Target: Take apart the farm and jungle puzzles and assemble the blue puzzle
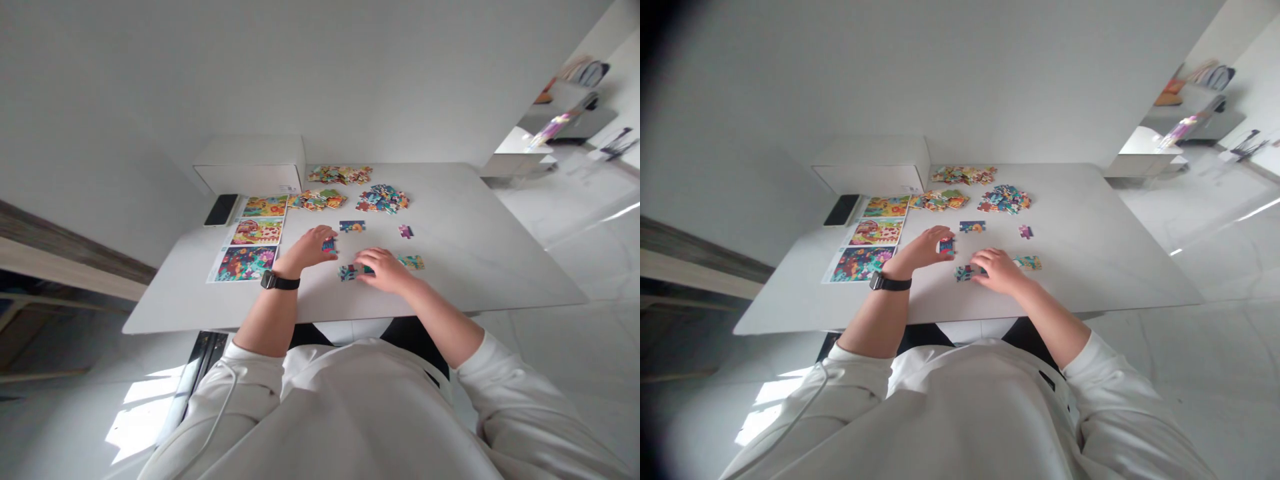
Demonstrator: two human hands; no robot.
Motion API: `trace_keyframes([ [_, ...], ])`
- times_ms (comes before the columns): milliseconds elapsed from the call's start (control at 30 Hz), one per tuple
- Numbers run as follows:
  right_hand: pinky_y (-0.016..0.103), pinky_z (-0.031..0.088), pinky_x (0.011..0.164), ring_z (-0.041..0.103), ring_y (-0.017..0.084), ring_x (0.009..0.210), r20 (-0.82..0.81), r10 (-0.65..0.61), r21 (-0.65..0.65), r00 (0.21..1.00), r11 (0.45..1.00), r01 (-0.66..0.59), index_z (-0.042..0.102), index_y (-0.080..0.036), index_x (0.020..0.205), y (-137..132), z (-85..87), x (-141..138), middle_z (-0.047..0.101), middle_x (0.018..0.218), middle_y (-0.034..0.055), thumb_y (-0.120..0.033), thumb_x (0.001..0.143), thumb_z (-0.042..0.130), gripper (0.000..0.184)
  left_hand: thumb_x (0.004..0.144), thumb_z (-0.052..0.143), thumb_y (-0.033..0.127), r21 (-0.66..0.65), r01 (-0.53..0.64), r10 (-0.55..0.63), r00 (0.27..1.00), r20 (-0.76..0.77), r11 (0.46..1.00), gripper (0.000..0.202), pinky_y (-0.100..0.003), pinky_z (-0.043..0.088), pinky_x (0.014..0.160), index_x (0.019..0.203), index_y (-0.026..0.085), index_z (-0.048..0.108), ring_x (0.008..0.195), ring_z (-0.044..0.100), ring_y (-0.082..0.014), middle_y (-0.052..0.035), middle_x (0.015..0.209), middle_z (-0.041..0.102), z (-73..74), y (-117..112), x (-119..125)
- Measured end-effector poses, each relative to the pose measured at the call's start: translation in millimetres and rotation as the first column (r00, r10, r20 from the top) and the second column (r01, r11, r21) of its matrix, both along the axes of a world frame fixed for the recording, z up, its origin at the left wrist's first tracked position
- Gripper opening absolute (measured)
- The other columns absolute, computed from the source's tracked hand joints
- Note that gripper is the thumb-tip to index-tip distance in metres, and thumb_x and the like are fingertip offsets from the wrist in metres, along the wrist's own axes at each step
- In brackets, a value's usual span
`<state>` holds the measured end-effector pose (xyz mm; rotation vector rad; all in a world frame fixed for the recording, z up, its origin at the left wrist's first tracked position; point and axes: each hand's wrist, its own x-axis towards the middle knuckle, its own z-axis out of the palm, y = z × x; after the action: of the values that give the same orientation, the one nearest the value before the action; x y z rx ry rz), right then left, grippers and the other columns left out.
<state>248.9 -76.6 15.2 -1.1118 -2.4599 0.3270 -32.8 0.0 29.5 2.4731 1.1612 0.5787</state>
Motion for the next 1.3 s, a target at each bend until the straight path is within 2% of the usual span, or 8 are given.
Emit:
trace_keyframes([
  [133,0.051,0.052,0.109,0.071,0.033,0.122,-0.012,-0.069,0.014,0.998,0.997,0.070,0.079,-0.024,0.123,10.2,-0.9,25.7,0.079,0.129,0.0121,-0.023,0.090,0.081,0.033,0.087,0.084,0.035,0.004,0.069,-0.069,0.995,0.069,0.998,0.039,-0.046,0.048,0.117,0.123,0.024,0.073,0.128,0.067,-0.0310,-0.0103,0.130,0.074,10.4,-38.9,10.3],
  [267,0.048,0.053,0.105,0.073,0.031,0.114,0.032,0.021,-0.010,0.999,1.000,-0.021,0.082,-0.025,0.112,16.1,-6.8,34.2,0.082,0.119,0.0096,-0.019,0.090,0.078,0.023,0.091,0.081,0.036,-0.021,0.112,-0.111,0.994,0.021,0.994,0.031,-0.048,0.050,0.113,0.120,0.024,0.076,0.125,0.068,-0.0323,-0.0109,0.125,0.077,-1.1,-73.6,26.5],
  [367,0.047,0.054,0.104,0.073,0.030,0.112,0.043,0.048,-0.018,0.998,0.999,-0.047,0.083,-0.026,0.110,10.2,-10.5,32.2,0.083,0.117,0.0085,-0.017,0.090,0.078,0.023,0.093,0.077,0.030,-0.001,0.083,-0.083,0.996,-0.040,0.997,0.028,-0.050,0.051,0.112,0.120,0.023,0.076,0.125,0.068,-0.0332,-0.0124,0.129,0.076,-9.6,-84.5,34.5],
  [567,0.049,0.055,0.107,0.073,0.030,0.115,0.024,0.027,-0.021,0.999,0.999,-0.026,0.083,-0.027,0.112,-11.1,-9.3,38.6,0.081,0.123,0.0088,-0.019,0.092,0.077,0.022,0.093,0.065,0.014,0.007,0.096,-0.095,0.993,-0.067,0.995,0.029,-0.048,0.053,0.110,0.117,0.022,0.078,0.120,0.070,-0.0303,-0.0114,0.125,0.077,-3.9,-86.7,32.6],
  [767,0.053,0.056,0.111,0.072,0.032,0.123,-0.094,-0.177,-0.004,0.980,0.984,0.177,0.083,-0.026,0.119,-1.6,-7.2,94.9,0.079,0.128,0.0117,-0.021,0.094,0.075,0.027,0.095,0.072,0.025,0.039,0.111,-0.108,0.991,-0.076,0.993,0.028,-0.052,0.052,0.114,0.123,0.022,0.077,0.125,0.069,-0.0328,-0.0133,0.130,0.076,-2.9,-83.1,42.1],
  [900,0.050,0.057,0.109,0.075,0.030,0.119,-0.049,-0.166,-0.063,0.985,0.985,0.163,0.085,-0.028,0.113,2.8,-12.4,123.2,0.081,0.127,0.0091,-0.017,0.091,0.077,0.026,0.095,0.075,0.026,0.027,0.189,-0.187,0.981,-0.053,0.982,0.031,-0.050,0.052,0.116,0.127,0.026,0.076,0.131,0.067,-0.0306,-0.0107,0.142,0.073,-9.3,-77.0,68.3],
  [1067,0.048,0.057,0.108,0.077,0.028,0.116,-0.023,-0.132,-0.058,0.991,0.990,0.130,0.086,-0.030,0.107,-9.2,-13.0,126.2,0.083,0.124,0.0073,-0.014,0.090,0.078,0.025,0.097,0.071,0.018,0.019,0.284,-0.283,0.958,-0.041,0.959,0.024,-0.046,0.054,0.110,0.118,0.026,0.079,0.119,0.072,-0.0274,-0.0085,0.128,0.078,-13.0,-71.7,94.0],
  [1300,0.049,0.055,0.109,0.077,0.028,0.114,0.020,-0.115,-0.033,0.993,0.993,0.116,0.085,-0.029,0.111,-26.6,-9.4,128.0,0.081,0.125,0.0089,-0.018,0.095,0.076,0.021,0.097,0.072,0.023,0.032,0.263,-0.259,0.962,-0.081,0.964,0.019,-0.044,0.056,0.102,0.114,0.026,0.079,0.112,0.072,-0.0282,-0.0090,0.124,0.078,-10.6,-67.3,98.6],
])
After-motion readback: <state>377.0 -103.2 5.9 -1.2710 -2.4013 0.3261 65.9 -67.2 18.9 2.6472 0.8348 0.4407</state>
